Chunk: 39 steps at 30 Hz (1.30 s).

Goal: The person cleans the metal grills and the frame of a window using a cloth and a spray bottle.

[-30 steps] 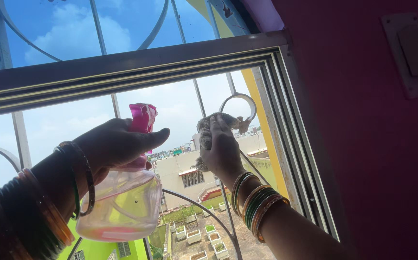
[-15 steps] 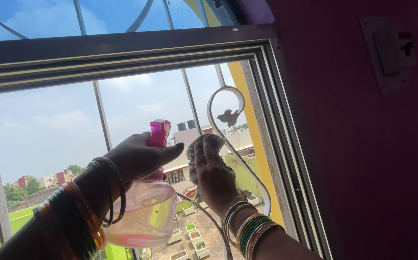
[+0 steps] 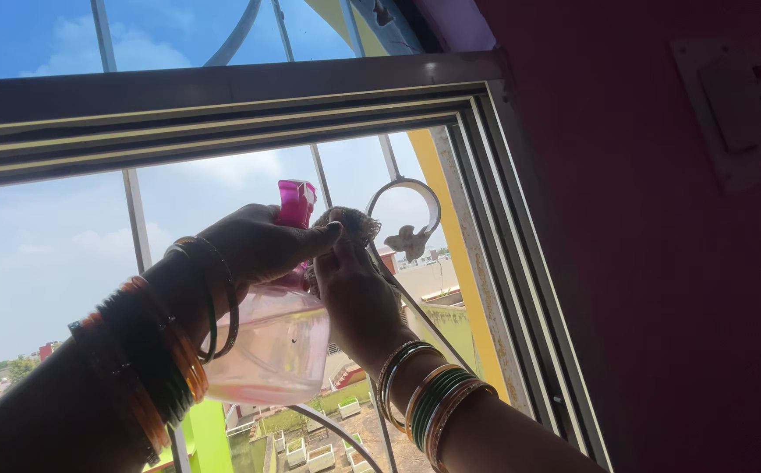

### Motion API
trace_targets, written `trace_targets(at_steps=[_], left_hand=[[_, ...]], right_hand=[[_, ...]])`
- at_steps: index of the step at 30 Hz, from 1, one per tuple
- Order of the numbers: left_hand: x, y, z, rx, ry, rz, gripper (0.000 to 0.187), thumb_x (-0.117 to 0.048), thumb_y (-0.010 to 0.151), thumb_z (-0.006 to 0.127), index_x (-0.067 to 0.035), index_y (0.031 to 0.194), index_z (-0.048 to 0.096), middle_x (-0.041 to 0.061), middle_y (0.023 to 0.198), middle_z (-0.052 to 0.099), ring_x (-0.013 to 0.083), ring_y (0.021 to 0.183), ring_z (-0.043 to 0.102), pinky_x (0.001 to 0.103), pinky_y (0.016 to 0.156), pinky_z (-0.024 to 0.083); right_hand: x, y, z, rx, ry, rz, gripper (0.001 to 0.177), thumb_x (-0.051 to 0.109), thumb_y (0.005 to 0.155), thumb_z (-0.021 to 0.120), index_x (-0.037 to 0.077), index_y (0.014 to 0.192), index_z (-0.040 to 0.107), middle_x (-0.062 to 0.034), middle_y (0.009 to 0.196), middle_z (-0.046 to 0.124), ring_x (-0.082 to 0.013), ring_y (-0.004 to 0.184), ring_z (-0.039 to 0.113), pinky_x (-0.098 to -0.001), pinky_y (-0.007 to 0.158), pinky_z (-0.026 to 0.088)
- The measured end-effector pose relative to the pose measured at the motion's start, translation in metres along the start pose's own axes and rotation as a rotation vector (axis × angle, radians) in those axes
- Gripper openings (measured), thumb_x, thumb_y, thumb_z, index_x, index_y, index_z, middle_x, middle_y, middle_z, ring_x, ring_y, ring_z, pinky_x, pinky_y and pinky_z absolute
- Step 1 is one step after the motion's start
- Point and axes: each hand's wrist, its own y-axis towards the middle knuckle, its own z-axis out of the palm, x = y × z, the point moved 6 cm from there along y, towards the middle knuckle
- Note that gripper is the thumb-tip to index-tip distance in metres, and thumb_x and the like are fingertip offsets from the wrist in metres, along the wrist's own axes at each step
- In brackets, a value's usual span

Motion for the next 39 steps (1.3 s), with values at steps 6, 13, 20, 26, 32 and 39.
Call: trace_targets(at_steps=[6, 13, 20, 26, 32, 39], left_hand=[[-0.008, 0.025, -0.007, -0.031, 0.025, 0.042, 0.039, -0.038, 0.086, 0.076, -0.001, 0.1, 0.075, 0.012, 0.087, 0.077, 0.0198, 0.075, 0.075, 0.035, 0.074, 0.062], [-0.012, 0.031, -0.012, -0.129, 0.399, 0.026, 0.048, -0.048, 0.087, 0.075, -0.001, 0.096, 0.077, 0.014, 0.083, 0.076, 0.021, 0.075, 0.074, 0.035, 0.076, 0.059], [-0.026, 0.029, -0.017, -0.075, 0.153, 0.038, 0.047, -0.046, 0.084, 0.075, -0.002, 0.099, 0.076, 0.014, 0.087, 0.077, 0.0198, 0.075, 0.075, 0.034, 0.076, 0.061], [-0.021, 0.015, -0.029, -0.099, -0.029, 0.012, 0.045, -0.04, 0.084, 0.078, 0.001, 0.101, 0.076, 0.013, 0.089, 0.075, 0.0187, 0.076, 0.074, 0.032, 0.073, 0.061], [0.001, 0.0, -0.016, -0.081, 0.024, -0.077, 0.048, -0.043, 0.081, 0.079, 0.001, 0.1, 0.074, 0.013, 0.086, 0.071, 0.0214, 0.074, 0.072, 0.036, 0.07, 0.062], [-0.004, 0.012, -0.03, -0.111, 0.047, -0.085, 0.047, -0.044, 0.081, 0.078, -0.002, 0.102, 0.071, 0.013, 0.086, 0.071, 0.0213, 0.072, 0.075, 0.033, 0.069, 0.064]], right_hand=[[-0.012, 0.036, -0.002, -0.008, 0.017, -0.095, 0.075, -0.014, 0.074, 0.067, -0.014, 0.144, 0.04, -0.0385, 0.153, 0.037, -0.0459, 0.147, 0.04, -0.0412, 0.12, 0.042], [-0.016, 0.022, 0.01, 0.007, 0.164, 0.011, 0.071, 0.002, 0.087, 0.073, -0.016, 0.145, 0.037, -0.0402, 0.149, 0.041, -0.047, 0.143, 0.04, -0.0453, 0.114, 0.043], [-0.025, 0.056, 0.015, -0.03, 0.021, -0.081, 0.07, -0.004, 0.081, 0.07, -0.018, 0.143, 0.041, -0.0395, 0.149, 0.042, -0.0453, 0.147, 0.037, -0.0435, 0.122, 0.037], [-0.029, 0.063, 0.017, 0.009, 0.06, -0.023, 0.064, -0.004, 0.08, 0.068, -0.018, 0.138, 0.043, -0.0415, 0.153, 0.033, -0.0449, 0.142, 0.04, -0.0412, 0.112, 0.045], [-0.01, 0.018, 0.009, 0.036, 0.006, 0.042, 0.052, -0.008, 0.078, 0.064, -0.016, 0.128, 0.049, -0.04, 0.155, 0.029, -0.0487, 0.142, 0.043, -0.0415, 0.105, 0.052], [-0.035, 0.086, 0.019, -0.069, 0.136, 0.019, 0.056, 0.001, 0.091, 0.058, -0.016, 0.144, 0.048, -0.0356, 0.153, 0.036, -0.0443, 0.141, 0.043, -0.0446, 0.107, 0.049]])
